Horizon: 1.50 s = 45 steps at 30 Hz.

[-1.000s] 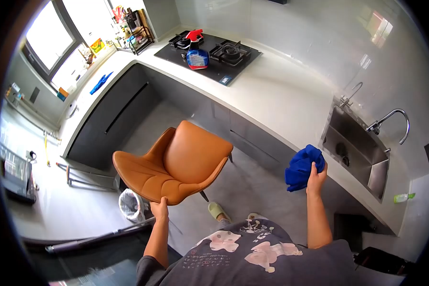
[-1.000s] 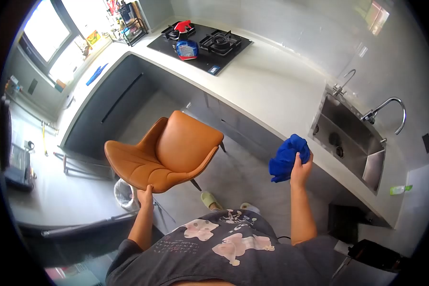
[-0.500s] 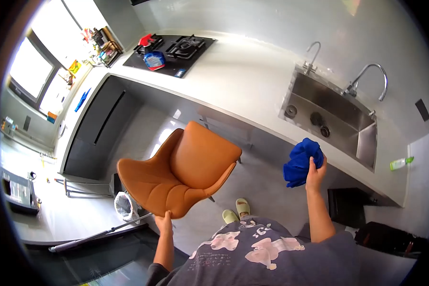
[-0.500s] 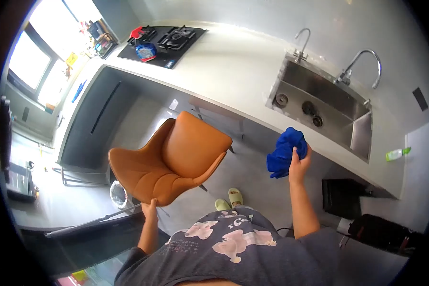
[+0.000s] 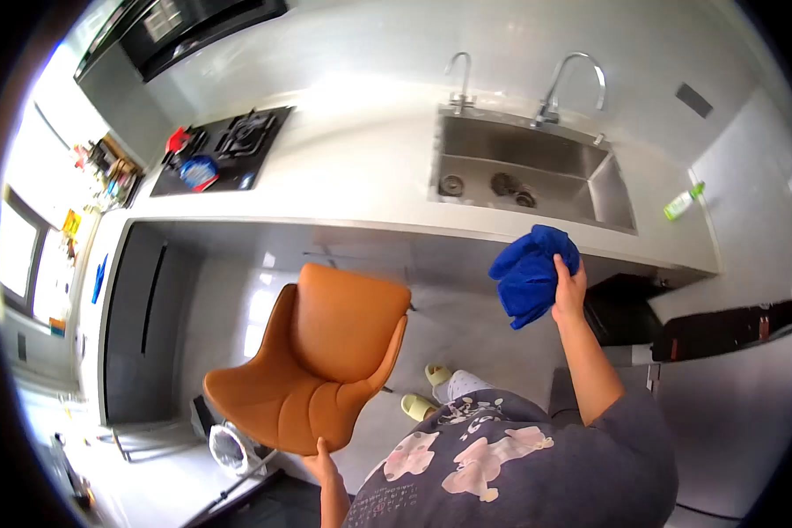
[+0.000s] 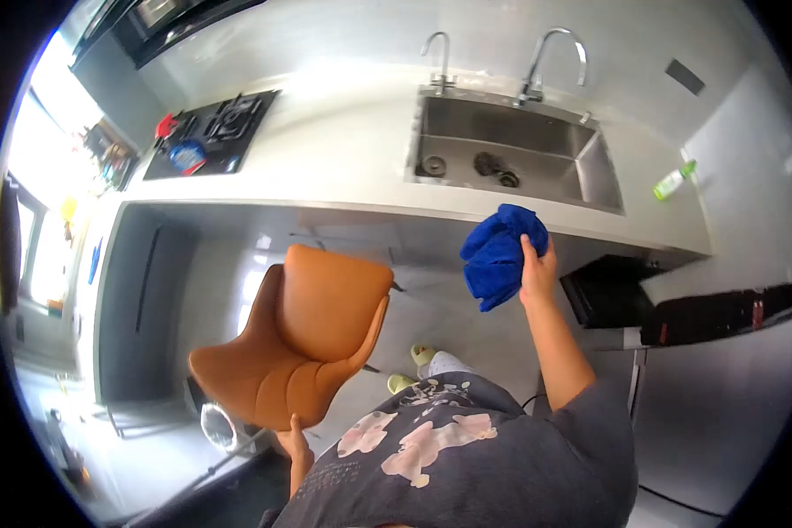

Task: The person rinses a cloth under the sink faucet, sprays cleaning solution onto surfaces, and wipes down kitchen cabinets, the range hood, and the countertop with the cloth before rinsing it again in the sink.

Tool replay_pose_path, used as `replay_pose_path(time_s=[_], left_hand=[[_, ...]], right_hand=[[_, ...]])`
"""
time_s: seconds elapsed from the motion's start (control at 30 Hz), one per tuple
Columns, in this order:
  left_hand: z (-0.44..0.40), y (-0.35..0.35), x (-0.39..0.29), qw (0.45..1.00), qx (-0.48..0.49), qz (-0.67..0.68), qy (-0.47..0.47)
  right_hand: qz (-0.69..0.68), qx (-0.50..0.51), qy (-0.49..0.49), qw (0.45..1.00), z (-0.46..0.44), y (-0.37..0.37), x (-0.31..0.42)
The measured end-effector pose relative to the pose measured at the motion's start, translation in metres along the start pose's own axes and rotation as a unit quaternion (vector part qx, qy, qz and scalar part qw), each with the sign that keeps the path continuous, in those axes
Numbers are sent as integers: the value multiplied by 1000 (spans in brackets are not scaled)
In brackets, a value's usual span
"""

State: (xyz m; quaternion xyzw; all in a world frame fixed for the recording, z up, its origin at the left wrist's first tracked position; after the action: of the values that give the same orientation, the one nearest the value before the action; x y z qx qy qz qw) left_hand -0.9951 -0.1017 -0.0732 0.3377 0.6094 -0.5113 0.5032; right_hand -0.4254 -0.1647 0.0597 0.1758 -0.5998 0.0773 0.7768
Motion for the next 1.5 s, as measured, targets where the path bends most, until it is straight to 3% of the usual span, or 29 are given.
replay_pose_path(time_s=[0.07, 0.1, 0.13, 0.2, 0.23, 0.27, 0.43, 0.53, 0.6, 0.67, 0.77, 0.8, 0.9, 0.97, 1.0, 1.07, 1.13, 1.2, 1.23, 1.27, 1.3, 1.33, 1.37, 1.43, 1.5], left_hand=[[1, 2, -1, 999, 17, -31, 8], [-2, -4, 23, 996, 85, -23, -5], [-2, -2, 42, 997, 76, -29, 12], [29, 40, -49, 997, 56, 23, 43], [9, 22, 50, 991, 83, -59, 89], [10, 29, 50, 990, 71, -95, 80], [14, 100, -42, 962, -20, -252, 104], [15, 137, -90, 906, -86, -383, 158], [11, 166, -115, 863, -117, -442, 214], [-2, 214, -129, 839, -90, -454, 284], [-24, 354, -157, 887, 145, -304, 314], [-8, 401, -208, 837, 202, -380, 337], [-22, 451, -171, 856, 220, -392, 255], [-30, 417, -126, 821, 238, -511, 89], [-24, 392, -117, 822, 221, -521, 57], [-13, 332, -111, 739, 40, -671, -50], [5, 253, -104, 658, -80, -743, -93], [33, 200, -129, 615, -201, -729, -223], [45, 171, -114, 621, -270, -679, -282], [60, 155, -114, 673, -322, -577, -333], [59, 111, -33, 757, -404, -405, -315], [58, 74, 36, 788, -492, -226, -292], [58, 78, 17, 860, -352, -238, -284], [45, 86, 21, 917, -349, -157, -112], [41, 87, 19, 904, -395, -108, -120]], right_hand=[[-11, 3, -2, 1000, -9, -14, 8], [-18, -6, -10, 1000, -11, -22, 15], [-22, -14, -9, 1000, -15, -26, 20], [-23, -23, -22, 999, -33, -29, 37], [-36, -15, -36, 999, -44, -31, 43], [-53, -25, -38, 998, -60, -37, 48], [-117, -13, 0, 993, -161, -60, 82], [-176, -9, 81, 981, -238, -79, 85], [-176, -25, 81, 981, -277, -94, 86], [-173, -47, 92, 980, -312, -104, 83], [-164, -55, 134, 976, -346, -116, 80], [-163, -59, 136, 975, -355, -120, 78], [-200, -20, 168, 965, -368, -120, 76], [-207, -31, 169, 963, -354, -120, 85], [-209, -22, 194, 958, -352, -128, 81], [-194, -8, 218, 956, -349, -145, 76], [-156, -23, 205, 966, -352, -169, 63], [-119, -63, 219, 966, -352, -177, 55], [-106, -83, 239, 962, -350, -173, 60], [-91, -70, 241, 964, -354, -172, 56], [-81, -55, 240, 966, -361, -168, 52], [-71, -44, 252, 964, -367, -159, 53], [-59, -33, 262, 963, -372, -153, 52], [-85, 33, 263, 961, -392, -141, 42], [-83, 56, 232, 968, -404, -127, 38]])
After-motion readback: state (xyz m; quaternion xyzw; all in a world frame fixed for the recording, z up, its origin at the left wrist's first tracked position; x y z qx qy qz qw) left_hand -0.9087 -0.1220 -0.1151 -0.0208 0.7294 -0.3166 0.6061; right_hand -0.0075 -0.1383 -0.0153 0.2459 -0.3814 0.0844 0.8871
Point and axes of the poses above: each hand's wrist, its own z-axis away from the middle knuckle, its own y-axis out of the palm, x = y × z, the point moved 3 cm from there along -z, towards the middle knuckle, and after that the axes turned 13 degrees about y, right-handed, at the moved point
